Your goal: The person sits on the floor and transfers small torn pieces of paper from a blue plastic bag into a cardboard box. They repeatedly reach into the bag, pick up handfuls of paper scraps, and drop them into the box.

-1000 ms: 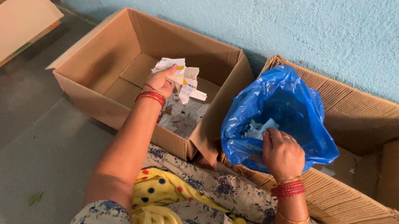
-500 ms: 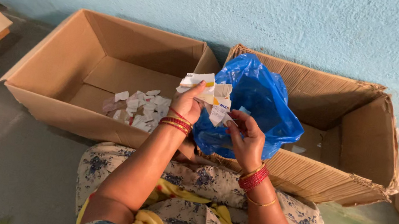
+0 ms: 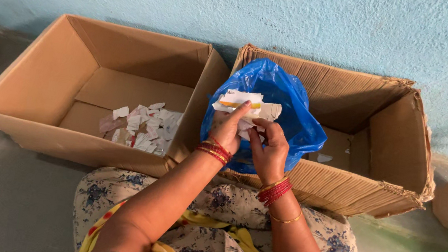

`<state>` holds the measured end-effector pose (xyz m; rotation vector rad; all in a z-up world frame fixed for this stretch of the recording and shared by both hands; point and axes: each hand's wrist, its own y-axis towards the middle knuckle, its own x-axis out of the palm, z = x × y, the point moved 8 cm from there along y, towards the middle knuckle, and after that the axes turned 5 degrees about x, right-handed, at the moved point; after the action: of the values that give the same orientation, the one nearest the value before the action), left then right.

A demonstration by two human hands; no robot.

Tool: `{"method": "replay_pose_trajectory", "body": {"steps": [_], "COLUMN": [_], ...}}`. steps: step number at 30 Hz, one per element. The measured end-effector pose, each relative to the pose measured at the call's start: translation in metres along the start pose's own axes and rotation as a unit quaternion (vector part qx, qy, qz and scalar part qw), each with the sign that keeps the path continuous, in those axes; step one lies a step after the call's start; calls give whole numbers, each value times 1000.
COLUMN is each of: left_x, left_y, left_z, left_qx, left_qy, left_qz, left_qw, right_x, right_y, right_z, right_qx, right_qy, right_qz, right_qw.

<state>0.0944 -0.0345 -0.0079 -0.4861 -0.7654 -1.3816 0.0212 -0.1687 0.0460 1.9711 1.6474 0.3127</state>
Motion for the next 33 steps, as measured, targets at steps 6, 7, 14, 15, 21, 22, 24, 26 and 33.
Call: {"method": "replay_pose_trajectory", "body": {"steps": [6,7,14,15,21,22,24,26,33], "left_x": [-10,-14,-31,-33,-23,-21,-16,-13,-2], "left_y": [16,23,42,40,28,26,22,19,5], "left_z": [5,7,8,7,11,13,10,6,-9], "left_qx": [8,15,87,83,60,60,32,5,-112], "left_qy": [-22,-32,-7,-3,-2,1,32,61,113], "left_qz": [15,25,28,30,-9,-17,-37,-54,-155], "left_qw": [1000,999,996,996,998,998,998,997,975], "right_x": [-4,-7,-38,-40,-42,-43,-50,-51,-39], "right_y": [3,4,20,22,27,27,27,27,22], "right_z": [17,21,64,66,67,64,49,39,38], "right_qx": [27,33,118,106,58,48,1,-14,82], "right_qy": [12,4,100,115,196,213,98,36,-10], "right_qz": [-8,-6,26,27,27,27,42,50,8], "right_qw": [1000,999,988,987,978,975,994,998,997]}}
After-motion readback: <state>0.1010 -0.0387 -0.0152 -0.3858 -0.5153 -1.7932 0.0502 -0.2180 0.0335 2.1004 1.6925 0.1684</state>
